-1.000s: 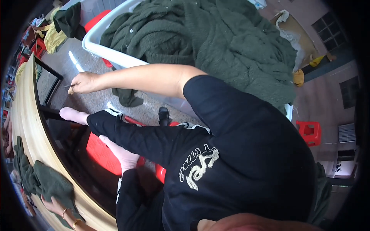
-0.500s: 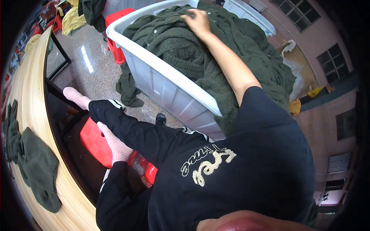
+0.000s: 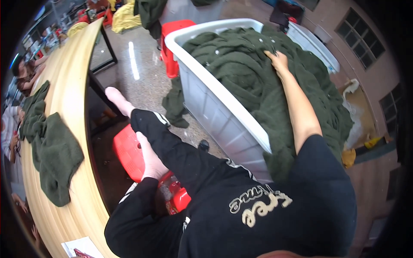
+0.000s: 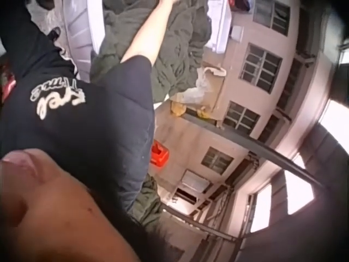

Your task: Inspecting towels for loose threads and using clippers to remove them.

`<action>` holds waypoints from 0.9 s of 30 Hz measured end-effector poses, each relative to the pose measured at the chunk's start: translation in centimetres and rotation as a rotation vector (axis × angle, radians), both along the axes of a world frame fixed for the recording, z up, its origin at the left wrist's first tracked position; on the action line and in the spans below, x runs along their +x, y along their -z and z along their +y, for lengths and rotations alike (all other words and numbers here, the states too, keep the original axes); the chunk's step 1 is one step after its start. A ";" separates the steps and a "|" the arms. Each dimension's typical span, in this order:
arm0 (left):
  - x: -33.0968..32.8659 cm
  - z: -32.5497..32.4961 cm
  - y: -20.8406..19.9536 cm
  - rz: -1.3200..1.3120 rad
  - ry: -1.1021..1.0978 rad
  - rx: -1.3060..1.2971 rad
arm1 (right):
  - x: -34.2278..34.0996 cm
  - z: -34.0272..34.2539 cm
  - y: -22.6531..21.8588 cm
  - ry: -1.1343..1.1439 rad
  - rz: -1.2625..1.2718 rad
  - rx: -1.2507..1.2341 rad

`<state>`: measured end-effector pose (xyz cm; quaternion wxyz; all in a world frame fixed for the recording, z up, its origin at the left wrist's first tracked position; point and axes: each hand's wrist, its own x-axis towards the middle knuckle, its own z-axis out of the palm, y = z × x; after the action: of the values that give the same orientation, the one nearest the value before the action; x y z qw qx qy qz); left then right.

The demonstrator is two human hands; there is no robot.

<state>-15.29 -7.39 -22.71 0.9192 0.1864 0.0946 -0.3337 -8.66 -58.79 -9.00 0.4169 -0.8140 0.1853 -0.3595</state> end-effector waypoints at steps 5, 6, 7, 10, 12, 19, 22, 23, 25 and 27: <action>-0.2 -0.1 0.7 -0.028 0.117 -0.207 | -2.5 0.0 -0.8 -0.090 -0.017 0.751; 0.3 -0.5 0.7 -0.096 0.082 -0.216 | -2.6 0.3 -0.7 -0.084 -0.004 0.736; -0.6 0.3 1.0 -0.123 0.051 -0.202 | -3.7 2.8 -0.8 -0.074 0.023 0.780; 0.2 0.1 0.6 -0.119 0.253 -0.256 | -2.7 3.2 -1.7 -0.134 -0.043 0.737; -0.2 -1.2 0.3 -0.359 -0.008 0.058 | -3.4 4.9 -2.5 -0.288 -0.030 0.697; -0.1 -1.8 -1.1 -0.133 0.034 0.080 | -5.2 15.9 -8.0 -0.710 -0.065 0.494; -0.3 -2.0 -2.9 -0.196 0.010 0.287 | -3.9 18.5 -9.0 -1.018 -0.154 0.434; -0.4 -2.1 -3.8 -0.215 0.002 0.359 | -4.0 19.8 -9.6 -1.107 -0.142 0.479; -0.1 -2.5 -3.5 -0.185 -0.021 0.230 | -4.0 21.9 -9.9 -1.225 -0.136 0.581; -0.3 -2.3 -3.0 -0.111 -0.082 -0.035 | -3.7 24.6 -9.4 -1.309 -0.185 0.706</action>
<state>-15.54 -9.67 -19.68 0.9390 0.1843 0.0452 -0.2868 -12.40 -34.23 0.36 0.7959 -0.5422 -0.2683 -0.0241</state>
